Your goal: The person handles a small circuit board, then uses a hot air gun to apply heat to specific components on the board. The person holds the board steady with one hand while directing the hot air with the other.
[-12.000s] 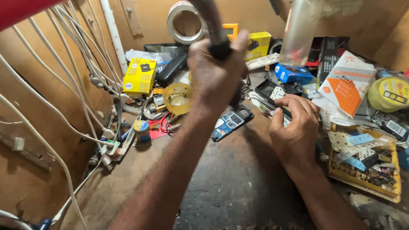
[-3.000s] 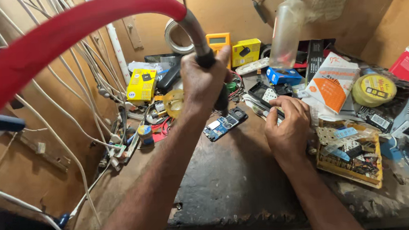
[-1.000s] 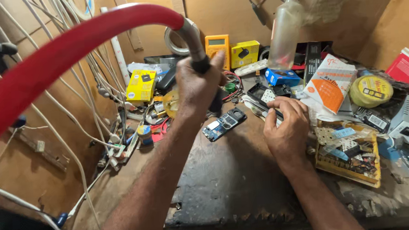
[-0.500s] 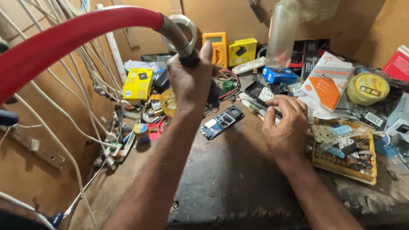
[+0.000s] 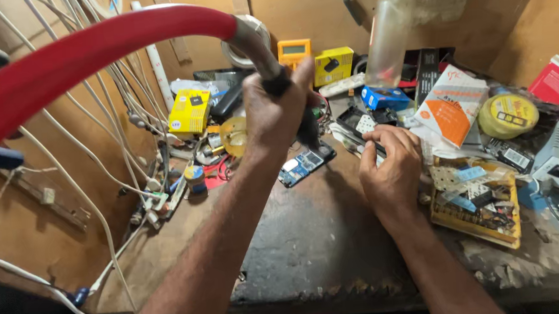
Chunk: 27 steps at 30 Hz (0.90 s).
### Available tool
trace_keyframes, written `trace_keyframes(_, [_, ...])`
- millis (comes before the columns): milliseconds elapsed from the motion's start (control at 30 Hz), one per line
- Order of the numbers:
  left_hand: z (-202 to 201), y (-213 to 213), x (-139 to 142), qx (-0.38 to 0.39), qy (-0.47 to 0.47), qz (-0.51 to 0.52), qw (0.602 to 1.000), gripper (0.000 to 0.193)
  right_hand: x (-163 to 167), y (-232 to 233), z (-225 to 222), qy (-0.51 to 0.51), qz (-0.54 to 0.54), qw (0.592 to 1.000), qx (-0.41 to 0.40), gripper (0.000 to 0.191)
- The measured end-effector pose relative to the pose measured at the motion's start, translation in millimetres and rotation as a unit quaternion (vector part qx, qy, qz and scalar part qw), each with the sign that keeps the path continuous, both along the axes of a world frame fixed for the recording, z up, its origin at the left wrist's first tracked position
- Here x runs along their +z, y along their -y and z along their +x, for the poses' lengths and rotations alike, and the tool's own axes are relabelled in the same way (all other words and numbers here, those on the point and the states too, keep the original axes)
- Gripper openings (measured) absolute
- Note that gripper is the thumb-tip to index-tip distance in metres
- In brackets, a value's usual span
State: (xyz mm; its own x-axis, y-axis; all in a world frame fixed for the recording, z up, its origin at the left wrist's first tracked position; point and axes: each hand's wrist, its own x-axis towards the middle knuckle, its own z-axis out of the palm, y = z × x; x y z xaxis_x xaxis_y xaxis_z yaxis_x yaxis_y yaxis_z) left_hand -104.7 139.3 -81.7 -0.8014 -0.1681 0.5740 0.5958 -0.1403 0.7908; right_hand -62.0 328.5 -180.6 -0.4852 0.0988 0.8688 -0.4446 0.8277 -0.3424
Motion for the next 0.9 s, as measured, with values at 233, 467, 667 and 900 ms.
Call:
trace_keyframes(233, [1.1, 3.7, -0.9, -0.034, 0.029, -0.026, 0.999, 0.036, 0.5, -0.1, 0.4, 0.008, 0.001, 1.000, -0.007, 0.010])
trace_keyframes(467, [3.0, 0.8, 0.7, 0.031, 0.048, 0.003, 0.998, 0.034, 2.7, -1.9, 2.6, 0.011, 0.009, 1.000, -0.005, 0.011])
trace_keyframes(667, [6.3, 2.0, 1.9, 0.022, 0.016, 0.012, 1.000, 0.032, 2.1, -1.6, 2.1, -0.005, 0.004, 1.000, -0.009, 0.013])
trace_keyframes(900, [3.2, 4.5, 2.0, -0.012, 0.019, -0.005, 1.000, 0.032, 2.4, -1.3, 3.4, 0.013, -0.005, 1.000, 0.002, 0.011])
